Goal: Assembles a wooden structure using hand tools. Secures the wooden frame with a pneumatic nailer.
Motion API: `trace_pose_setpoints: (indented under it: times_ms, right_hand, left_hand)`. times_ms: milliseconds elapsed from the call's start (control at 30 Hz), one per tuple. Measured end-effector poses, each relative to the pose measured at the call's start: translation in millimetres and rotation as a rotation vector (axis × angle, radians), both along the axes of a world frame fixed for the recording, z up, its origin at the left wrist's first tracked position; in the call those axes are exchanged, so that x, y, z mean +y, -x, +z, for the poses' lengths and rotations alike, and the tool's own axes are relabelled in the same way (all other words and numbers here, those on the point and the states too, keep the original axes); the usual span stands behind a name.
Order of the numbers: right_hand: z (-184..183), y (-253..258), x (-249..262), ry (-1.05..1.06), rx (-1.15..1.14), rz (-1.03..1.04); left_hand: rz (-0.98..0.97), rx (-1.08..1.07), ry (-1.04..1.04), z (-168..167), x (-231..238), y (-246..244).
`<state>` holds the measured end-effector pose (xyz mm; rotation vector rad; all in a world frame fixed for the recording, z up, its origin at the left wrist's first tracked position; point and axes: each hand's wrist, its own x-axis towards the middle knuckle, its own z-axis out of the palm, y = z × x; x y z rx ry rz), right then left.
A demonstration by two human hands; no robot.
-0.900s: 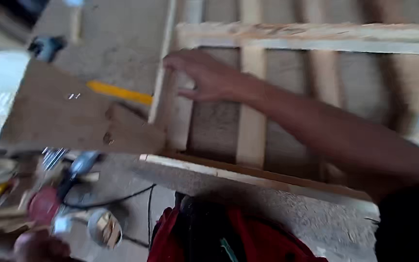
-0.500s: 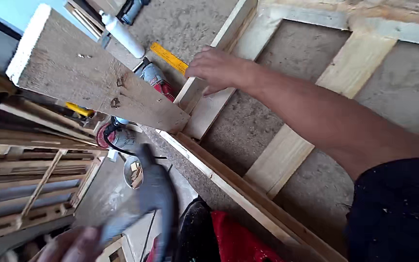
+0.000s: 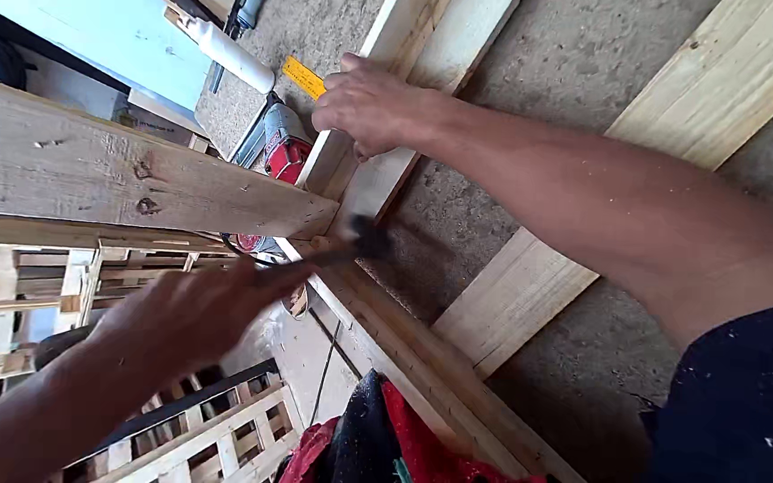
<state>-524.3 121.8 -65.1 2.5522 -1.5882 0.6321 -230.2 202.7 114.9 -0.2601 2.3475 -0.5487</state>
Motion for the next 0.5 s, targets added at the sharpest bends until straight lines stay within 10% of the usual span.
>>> trace_pose_setpoints:
  times_ms: [100,300,500]
  right_hand:
    - [2.1,2.7,-2.8,-0.002,0.004,-0.006]
    - [4.4,-1.4,-2.9,-0.019,0.025,-0.015]
    - [7.3,1.6,-3.0,-0.015,0.003,-0.029]
  left_hand:
    - [0.092,-0.022,0.129,-0.3,9.5,5.1]
    - [-0.228,0.358,-0.264,3.9,48.2,7.8]
    - [0.160,0.038,0.141,-7.2,11.3,6.5]
